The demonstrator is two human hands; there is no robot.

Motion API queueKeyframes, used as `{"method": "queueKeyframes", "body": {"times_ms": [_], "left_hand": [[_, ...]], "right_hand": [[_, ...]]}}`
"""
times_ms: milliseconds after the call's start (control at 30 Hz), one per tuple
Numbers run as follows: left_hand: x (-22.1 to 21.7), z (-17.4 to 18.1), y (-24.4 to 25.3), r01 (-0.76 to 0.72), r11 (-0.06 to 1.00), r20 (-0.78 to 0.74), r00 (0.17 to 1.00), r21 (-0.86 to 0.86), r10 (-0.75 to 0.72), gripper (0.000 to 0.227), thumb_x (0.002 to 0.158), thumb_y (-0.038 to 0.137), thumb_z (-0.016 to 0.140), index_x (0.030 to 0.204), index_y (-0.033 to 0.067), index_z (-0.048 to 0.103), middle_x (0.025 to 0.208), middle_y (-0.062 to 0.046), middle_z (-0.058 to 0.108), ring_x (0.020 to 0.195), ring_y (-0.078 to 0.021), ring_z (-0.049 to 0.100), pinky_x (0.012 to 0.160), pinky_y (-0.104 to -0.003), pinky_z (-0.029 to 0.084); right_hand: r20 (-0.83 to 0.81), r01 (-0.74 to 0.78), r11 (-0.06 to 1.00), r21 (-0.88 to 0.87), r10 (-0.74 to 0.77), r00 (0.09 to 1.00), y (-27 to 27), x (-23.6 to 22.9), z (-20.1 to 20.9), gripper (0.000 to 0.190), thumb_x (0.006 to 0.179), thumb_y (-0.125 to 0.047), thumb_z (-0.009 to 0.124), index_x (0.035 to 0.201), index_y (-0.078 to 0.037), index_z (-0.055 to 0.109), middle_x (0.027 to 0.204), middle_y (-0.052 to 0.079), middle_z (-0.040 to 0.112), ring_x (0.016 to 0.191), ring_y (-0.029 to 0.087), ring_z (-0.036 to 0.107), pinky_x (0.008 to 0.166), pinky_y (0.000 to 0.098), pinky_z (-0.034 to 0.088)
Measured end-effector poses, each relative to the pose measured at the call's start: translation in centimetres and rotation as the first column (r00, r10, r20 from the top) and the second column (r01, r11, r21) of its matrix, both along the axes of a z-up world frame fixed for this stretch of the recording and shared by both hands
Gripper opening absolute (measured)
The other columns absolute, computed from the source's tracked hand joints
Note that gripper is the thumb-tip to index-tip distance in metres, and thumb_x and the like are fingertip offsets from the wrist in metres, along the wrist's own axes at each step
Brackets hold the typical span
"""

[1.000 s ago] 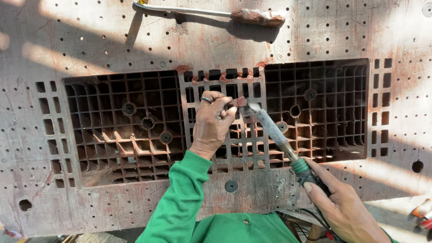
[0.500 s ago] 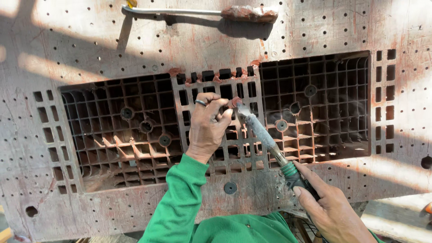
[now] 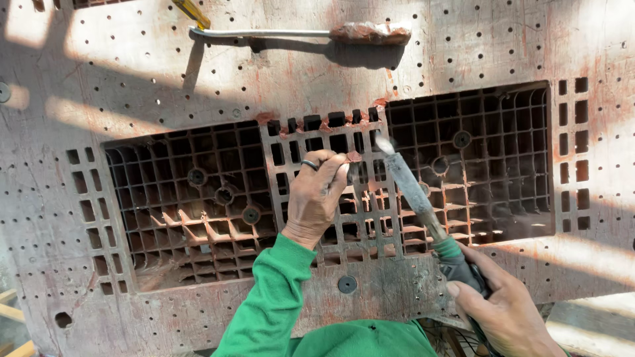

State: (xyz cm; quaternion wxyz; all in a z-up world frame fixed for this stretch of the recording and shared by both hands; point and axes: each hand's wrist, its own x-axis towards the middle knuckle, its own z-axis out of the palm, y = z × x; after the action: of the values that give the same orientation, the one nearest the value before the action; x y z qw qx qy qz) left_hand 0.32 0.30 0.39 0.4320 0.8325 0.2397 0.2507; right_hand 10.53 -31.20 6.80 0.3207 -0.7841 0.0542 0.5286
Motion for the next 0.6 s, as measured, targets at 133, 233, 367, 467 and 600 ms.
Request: {"method": "queueKeyframes", "body": {"times_ms": [133,233,367,467,600], "left_hand": [[0.7,1.1,0.9,-0.002,1.0,0.018,1.0,0.013,0.002,0.01,0.104,0.01,0.064,0.111,0.0025,0.067,0.103,-0.009,0.066,0.081,-0.0199,0.068,0.067,-0.032,0.057],[1.7,1.8,2.9,0.018,0.998,0.069,0.997,0.056,-0.022,0.015,0.111,0.017,0.058,0.11,0.0021,0.062,0.097,-0.009,0.066,0.083,-0.0188,0.067,0.072,-0.031,0.059],[3.3,2.2,7.0,0.063,0.998,-0.246,0.967,-0.006,-0.063,0.021,0.105,0.024,0.061,0.098,0.0059,0.068,0.067,-0.011,0.061,0.059,-0.0253,0.057,0.056,-0.038,0.048],[4.7,2.2,8.9,0.18,0.977,-0.182,0.971,0.113,-0.158,0.019,0.104,0.02,0.062,0.097,0.0031,0.068,0.07,-0.013,0.061,0.067,-0.0304,0.059,0.066,-0.044,0.049],[7.3,1.8,10.5,0.279,0.955,-0.326,0.916,0.101,-0.233,0.018,0.099,0.015,0.064,0.092,-0.0008,0.069,0.077,-0.018,0.066,0.073,-0.0361,0.065,0.07,-0.047,0.052]], "right_hand": [[-0.009,0.004,0.991,0.133,-0.003,1.0,-0.6,1.0,-0.4,0.072,0.091,-0.014,0.069,0.158,-0.011,0.044,0.09,0.019,0.064,0.066,0.024,0.071,0.054,0.0411,0.064],[0.237,-0.395,0.919,-0.009,0.385,0.892,0.9,3.2,1.0,0.076,0.089,-0.023,0.07,0.159,-0.02,0.041,0.092,0.012,0.066,0.068,0.019,0.063,0.059,0.0342,0.064],[0.123,-0.67,0.653,-0.353,0.742,0.659,5.4,6.6,2.8,0.076,0.093,-0.036,0.069,0.158,-0.031,0.031,0.106,0.0,0.073,0.07,0.018,0.066,0.063,0.0338,0.064],[0.056,-0.72,0.603,-0.343,0.778,0.626,8.6,8.3,4.1,0.077,0.094,-0.042,0.064,0.161,-0.035,0.026,0.101,0.004,0.071,0.073,0.018,0.069,0.069,0.0334,0.063],[0.097,-0.78,0.561,-0.276,0.824,0.558,12.1,10.3,4.9,0.073,0.094,-0.042,0.058,0.16,-0.034,0.028,0.099,0.004,0.074,0.072,0.019,0.069,0.067,0.034,0.062]]}}
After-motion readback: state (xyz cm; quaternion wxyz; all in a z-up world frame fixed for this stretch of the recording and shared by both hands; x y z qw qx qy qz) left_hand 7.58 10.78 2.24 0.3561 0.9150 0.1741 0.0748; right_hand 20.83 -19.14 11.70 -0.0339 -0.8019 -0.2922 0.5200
